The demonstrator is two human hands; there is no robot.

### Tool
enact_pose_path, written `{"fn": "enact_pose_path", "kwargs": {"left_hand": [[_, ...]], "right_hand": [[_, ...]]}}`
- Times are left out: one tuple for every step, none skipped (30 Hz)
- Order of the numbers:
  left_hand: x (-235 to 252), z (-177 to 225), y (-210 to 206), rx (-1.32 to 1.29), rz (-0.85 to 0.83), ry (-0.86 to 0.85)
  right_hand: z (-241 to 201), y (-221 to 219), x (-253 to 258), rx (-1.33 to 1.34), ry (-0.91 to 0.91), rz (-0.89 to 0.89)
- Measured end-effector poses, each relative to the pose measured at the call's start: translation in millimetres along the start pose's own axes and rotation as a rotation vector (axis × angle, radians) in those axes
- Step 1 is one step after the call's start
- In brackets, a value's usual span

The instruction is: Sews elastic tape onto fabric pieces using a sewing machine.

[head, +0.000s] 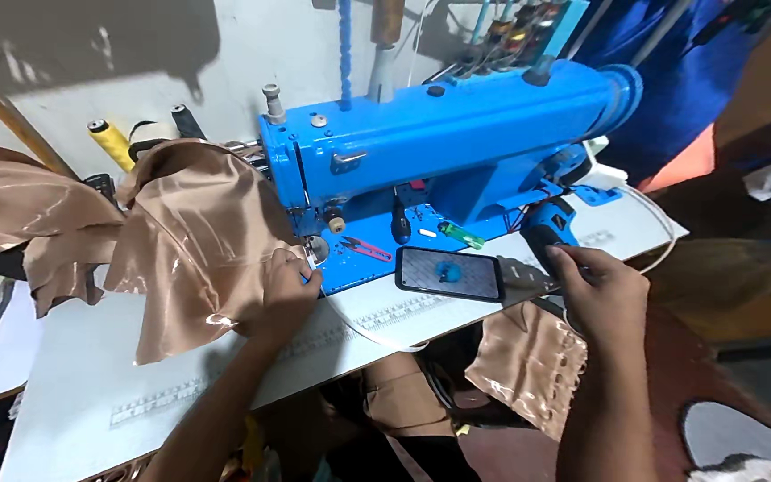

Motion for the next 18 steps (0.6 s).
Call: {"fn": "enact_pose_path", "kwargs": {"left_hand": [[0.2,-0.4,0.0,0.003,0.005,-0.006],[0.4,-0.5,0.2,0.005,0.010,-0.010],[0.8,-0.7,0.3,0.010,0.013,-0.012],[1.3,-0.6,0.6,0.016,0.014,-0.013],[1.9,-0.5,0.7,0.017,0.010,-0.014],[2.6,-1.0,0.4,0.018,0.007,-0.011],[3.5,-1.8,0.0,0.026,0.006,-0.007],[4.4,-1.8,-0.2,0.030,0.000,-0.001],[5.5,-1.6,-0.2,0.032,-0.003,-0.005],[6.8,-1.4,-0.1,0.038,-0.010,-0.009],[8.1,-0.7,0.6,0.054,-0.024,-0.009],[9.2,0.1,1.9,0.079,-0.040,-0.008],[10.3,0.3,3.9,0.109,-0.044,-0.010],[12.0,-0.4,6.5,0.142,-0.027,-0.017],[14.7,-1.9,9.5,0.171,-0.002,-0.023],[18.5,-4.7,11.9,0.205,0.019,-0.029],[22.5,-8.0,13.7,0.247,0.028,-0.033],[25.1,-10.7,14.5,0.291,0.013,-0.041]], "right_hand": [[-0.3,-0.4,0.2,-0.002,0.005,0.002],[-0.4,-1.1,0.4,-0.003,0.008,0.002],[-0.5,-2.0,0.6,-0.004,0.009,0.001],[-0.5,-3.2,0.7,-0.003,0.006,-0.006],[-0.4,-4.4,0.8,0.000,0.003,-0.013],[-0.5,-5.6,0.9,0.002,-0.002,-0.014],[-0.4,-6.5,1.5,0.006,-0.008,-0.015],[0.6,-6.8,2.8,0.010,-0.012,-0.015],[3.3,-6.3,5.5,0.015,-0.012,-0.015],[7.9,-4.5,9.9,0.019,-0.012,-0.016],[14.0,-1.0,16.4,0.024,-0.009,-0.021],[21.1,3.8,24.6,0.030,-0.007,-0.018],[28.7,9.4,34.4,0.042,-0.012,-0.007],[38.2,15.0,45.7,0.055,-0.026,0.007],[48.1,20.8,58.3,0.060,-0.040,0.031],[56.6,26.4,72.2,0.062,-0.053,0.064],[64.5,31.5,87.8,0.071,-0.066,0.093],[72.2,36.0,105.0,0.075,-0.075,0.108]]}}
Point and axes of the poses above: each hand's wrist, its own x-axis towards the middle knuckle, its own y-axis out of the back of the hand, z = x × y, the point moved 6 cm from there along x, towards the middle knuckle, and after that the axes turned 9 degrees about y, right-handed, at the moved point
